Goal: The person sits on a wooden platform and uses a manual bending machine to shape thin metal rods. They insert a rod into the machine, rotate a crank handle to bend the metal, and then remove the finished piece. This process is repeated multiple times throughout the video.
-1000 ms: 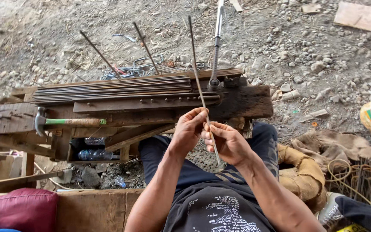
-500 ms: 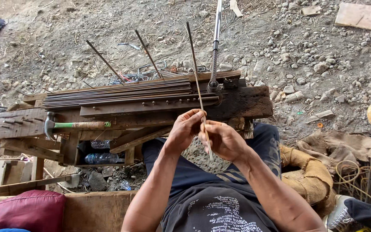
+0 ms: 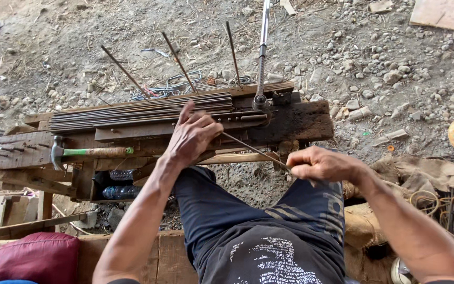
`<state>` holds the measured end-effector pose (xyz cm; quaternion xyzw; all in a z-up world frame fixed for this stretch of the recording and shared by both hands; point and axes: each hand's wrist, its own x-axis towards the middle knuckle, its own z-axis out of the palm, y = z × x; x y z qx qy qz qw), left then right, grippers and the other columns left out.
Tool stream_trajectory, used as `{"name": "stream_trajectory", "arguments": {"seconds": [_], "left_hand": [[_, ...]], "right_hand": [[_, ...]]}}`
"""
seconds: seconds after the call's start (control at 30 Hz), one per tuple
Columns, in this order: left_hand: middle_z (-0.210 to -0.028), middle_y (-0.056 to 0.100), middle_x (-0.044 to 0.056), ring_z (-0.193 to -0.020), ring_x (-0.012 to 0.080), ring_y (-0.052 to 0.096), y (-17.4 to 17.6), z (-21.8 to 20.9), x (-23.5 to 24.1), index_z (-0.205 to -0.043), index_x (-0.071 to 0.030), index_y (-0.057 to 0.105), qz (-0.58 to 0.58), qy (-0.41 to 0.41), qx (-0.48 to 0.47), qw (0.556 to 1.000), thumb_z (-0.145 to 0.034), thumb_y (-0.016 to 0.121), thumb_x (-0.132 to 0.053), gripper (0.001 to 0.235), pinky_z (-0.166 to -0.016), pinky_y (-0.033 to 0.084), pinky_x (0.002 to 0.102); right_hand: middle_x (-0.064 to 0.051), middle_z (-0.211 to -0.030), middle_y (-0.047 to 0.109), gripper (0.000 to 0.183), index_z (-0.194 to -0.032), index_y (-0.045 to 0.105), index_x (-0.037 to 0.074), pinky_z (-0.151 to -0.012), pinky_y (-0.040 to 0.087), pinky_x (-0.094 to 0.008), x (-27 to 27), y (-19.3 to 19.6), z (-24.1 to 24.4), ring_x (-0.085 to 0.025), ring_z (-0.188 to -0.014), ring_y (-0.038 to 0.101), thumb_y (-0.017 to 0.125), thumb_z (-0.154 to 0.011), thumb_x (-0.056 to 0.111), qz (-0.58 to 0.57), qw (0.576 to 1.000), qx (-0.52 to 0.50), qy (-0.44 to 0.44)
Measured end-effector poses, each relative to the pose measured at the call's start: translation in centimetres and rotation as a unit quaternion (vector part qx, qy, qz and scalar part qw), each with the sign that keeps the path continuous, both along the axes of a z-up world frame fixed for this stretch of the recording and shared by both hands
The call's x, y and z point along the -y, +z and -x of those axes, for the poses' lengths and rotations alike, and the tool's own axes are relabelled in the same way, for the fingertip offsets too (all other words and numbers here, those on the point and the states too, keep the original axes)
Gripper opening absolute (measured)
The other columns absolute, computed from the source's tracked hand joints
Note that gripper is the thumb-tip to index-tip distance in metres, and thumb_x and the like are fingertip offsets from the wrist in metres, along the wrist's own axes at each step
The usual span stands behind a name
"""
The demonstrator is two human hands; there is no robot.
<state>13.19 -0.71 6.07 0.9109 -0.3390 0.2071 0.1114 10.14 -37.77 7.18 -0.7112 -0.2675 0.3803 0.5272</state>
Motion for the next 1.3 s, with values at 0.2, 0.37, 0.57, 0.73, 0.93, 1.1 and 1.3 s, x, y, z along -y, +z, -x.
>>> {"name": "stream_trajectory", "arguments": {"seconds": [0.2,0.37,0.57,0.73,0.93,1.1,1.3], "left_hand": [[-0.084,0.059,-0.007,-0.088,0.0162,0.061,-3.4,0.1,-3.4,-0.103,-0.032,0.071,0.028,0.103,-0.022,0.994,-0.096,0.066,-0.035,0.009,-0.089,0.044,0.035],[-0.085,0.056,-0.007,-0.089,0.0169,0.059,-6.2,-0.8,-7.0,-0.107,-0.033,0.07,0.043,0.148,-0.033,0.987,-0.099,0.061,-0.04,0.014,-0.087,0.04,0.034],[-0.092,0.06,0.0,-0.096,0.024,0.06,-7.3,-2.5,-9.9,-0.106,-0.028,0.073,0.047,0.181,-0.059,0.981,-0.1,0.063,-0.034,0.013,-0.095,0.042,0.04],[-0.104,0.062,0.001,-0.111,0.0277,0.06,-8.4,-3.9,-10.7,-0.111,-0.03,0.073,0.056,0.19,-0.094,0.976,-0.095,0.067,-0.028,0.017,-0.102,0.043,0.045],[-0.112,0.065,0.006,-0.119,0.0314,0.059,-9.6,-3.3,-10.1,-0.12,-0.026,0.071,0.168,0.184,-0.163,0.955,-0.094,0.069,-0.026,0.026,-0.117,0.028,0.046],[-0.114,0.066,0.007,-0.12,0.0288,0.058,-10.3,-3.4,-10.0,-0.12,-0.026,0.073,0.213,0.199,-0.178,0.94,-0.095,0.067,-0.019,0.027,-0.12,0.022,0.046],[-0.111,0.065,0.002,-0.116,0.0251,0.058,-12.5,-4.4,-11.2,-0.118,-0.03,0.073,0.193,0.213,-0.174,0.942,-0.094,0.07,-0.025,0.025,-0.12,0.025,0.043]], "right_hand": [[-0.007,-0.066,0.065,0.023,-0.088,0.075,0.007,-0.046,0.048,-0.028,3.4,-0.9,-5.6,-0.013,-0.046,0.055,0.061,-0.098,0.021,0.138,0.964,0.217,-0.069],[-0.012,-0.065,0.064,0.019,-0.092,0.073,0.002,-0.044,0.041,-0.027,2.9,-1.6,-7.5,-0.015,-0.046,0.049,0.064,-0.1,0.016,0.107,0.947,0.233,-0.193],[-0.005,-0.065,0.064,0.016,-0.086,0.075,0.009,-0.051,0.041,-0.024,-0.8,-5.4,-9.4,-0.011,-0.054,0.051,0.072,-0.097,0.02,0.073,0.929,0.245,-0.266],[-0.003,-0.07,0.068,0.008,-0.084,0.078,0.016,-0.057,0.045,-0.026,-3.3,-10.6,-11.2,-0.011,-0.064,0.058,0.078,-0.09,0.022,0.089,0.916,0.238,-0.309],[-0.001,-0.072,0.071,0.008,-0.088,0.079,0.024,-0.057,0.052,-0.027,-3.5,-12.6,-12.1,-0.009,-0.067,0.065,0.076,-0.088,0.031,0.121,0.908,0.182,-0.357],[-0.007,-0.079,0.073,0.016,-0.099,0.075,0.008,-0.058,0.057,-0.021,-2.1,-11.2,-11.8,-0.01,-0.068,0.066,0.069,-0.093,0.021,0.048,0.908,0.084,-0.409],[-0.006,-0.076,0.073,0.017,-0.096,0.077,0.009,-0.054,0.056,-0.019,-3.3,-12.1,-11.4,-0.009,-0.066,0.066,0.077,-0.084,0.021,0.038,0.91,0.094,-0.401]]}}
